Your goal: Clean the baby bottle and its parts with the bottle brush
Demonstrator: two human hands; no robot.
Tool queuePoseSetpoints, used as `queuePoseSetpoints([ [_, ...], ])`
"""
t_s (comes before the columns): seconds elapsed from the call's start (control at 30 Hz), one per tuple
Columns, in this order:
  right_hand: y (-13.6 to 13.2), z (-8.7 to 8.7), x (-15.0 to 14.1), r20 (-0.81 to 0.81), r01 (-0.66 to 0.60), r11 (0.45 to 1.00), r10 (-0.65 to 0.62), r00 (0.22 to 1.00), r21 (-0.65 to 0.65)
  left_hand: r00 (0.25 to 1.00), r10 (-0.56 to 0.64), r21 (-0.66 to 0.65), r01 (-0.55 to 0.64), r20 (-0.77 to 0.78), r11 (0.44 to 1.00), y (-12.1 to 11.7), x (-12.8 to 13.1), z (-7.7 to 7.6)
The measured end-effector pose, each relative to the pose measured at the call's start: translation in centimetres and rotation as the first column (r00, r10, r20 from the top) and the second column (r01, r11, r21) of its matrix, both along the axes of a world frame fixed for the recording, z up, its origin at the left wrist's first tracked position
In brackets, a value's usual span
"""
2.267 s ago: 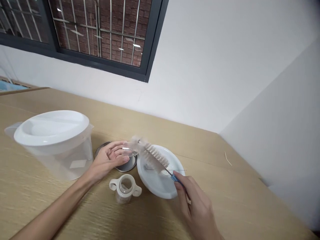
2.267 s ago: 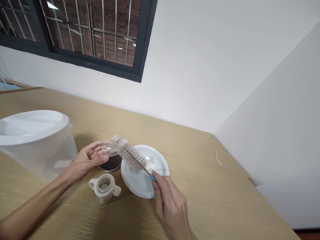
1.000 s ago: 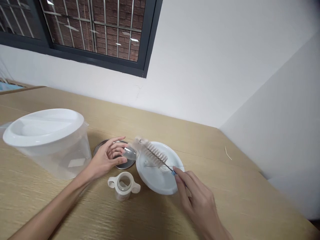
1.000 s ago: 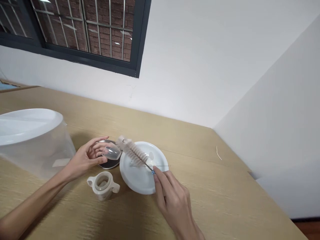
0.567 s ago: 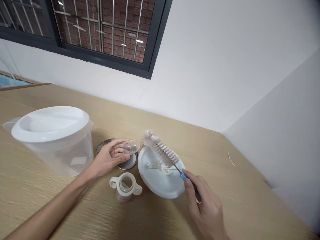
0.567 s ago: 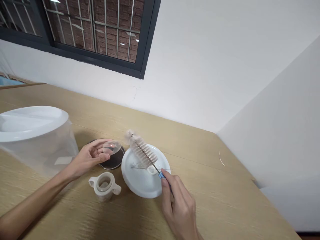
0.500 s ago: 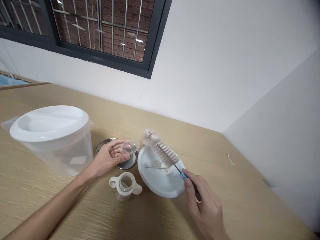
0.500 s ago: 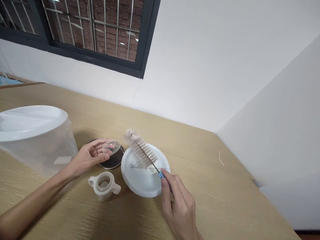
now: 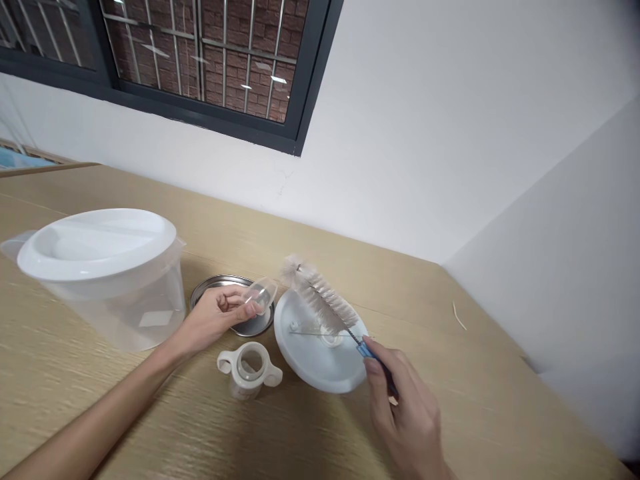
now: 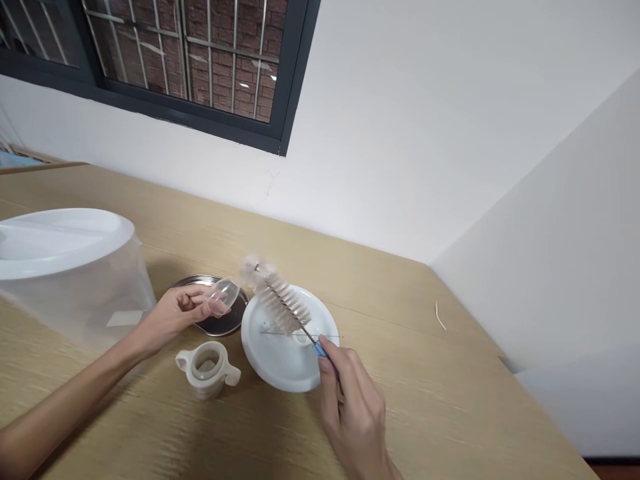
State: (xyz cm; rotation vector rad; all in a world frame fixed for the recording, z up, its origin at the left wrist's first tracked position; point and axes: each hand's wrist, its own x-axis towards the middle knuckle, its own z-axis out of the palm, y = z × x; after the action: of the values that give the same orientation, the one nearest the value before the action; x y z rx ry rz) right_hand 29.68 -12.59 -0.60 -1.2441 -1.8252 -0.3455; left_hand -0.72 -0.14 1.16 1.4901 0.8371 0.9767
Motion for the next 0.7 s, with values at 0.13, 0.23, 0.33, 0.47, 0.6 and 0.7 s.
queuePoseSetpoints([
  [0.13, -0.04, 0.00, 0.04, -0.002, -0.002, 1.000, 0.002, 1.000, -0.012, 1.000, 0.000, 0.062, 0.001, -0.009, 0.998, 0.10, -0.18, -0.23],
  [0.23, -0.04, -0.03, 0.00, -0.007, -0.004, 1.000, 0.004, 1.000, -0.017, 0.999, 0.012, 0.075, -0.010, -0.030, 0.997, 0.12, -0.34, -0.32],
  [0.33, -0.03, -0.06, -0.11, -0.001, -0.010, 1.000, 0.010, 1.000, 0.000, 0.999, 0.018, 0.074, -0.015, -0.036, 0.997, 0.05, -0.36, -0.20],
  [0.47, -0.05, -0.12, -0.20, 0.081, -0.053, 0.998, 0.051, 0.995, 0.025, 0.999, 0.034, 0.088, -0.031, -0.035, 0.996, -0.03, -0.30, -0.15],
  [0.6, 0.06, -0.04, 0.03, 0.214, -0.041, 0.998, 0.029, 0.977, 0.053, 0.998, 0.058, 0.077, -0.055, -0.036, 0.996, 0.02, -0.41, -0.58],
  [0.7, 0.25, 0.15, 0.27, 0.239, 0.031, 0.994, -0.054, 0.969, 0.101, 0.997, 0.060, 0.069, -0.057, -0.042, 0.996, 0.11, -0.43, -0.80],
])
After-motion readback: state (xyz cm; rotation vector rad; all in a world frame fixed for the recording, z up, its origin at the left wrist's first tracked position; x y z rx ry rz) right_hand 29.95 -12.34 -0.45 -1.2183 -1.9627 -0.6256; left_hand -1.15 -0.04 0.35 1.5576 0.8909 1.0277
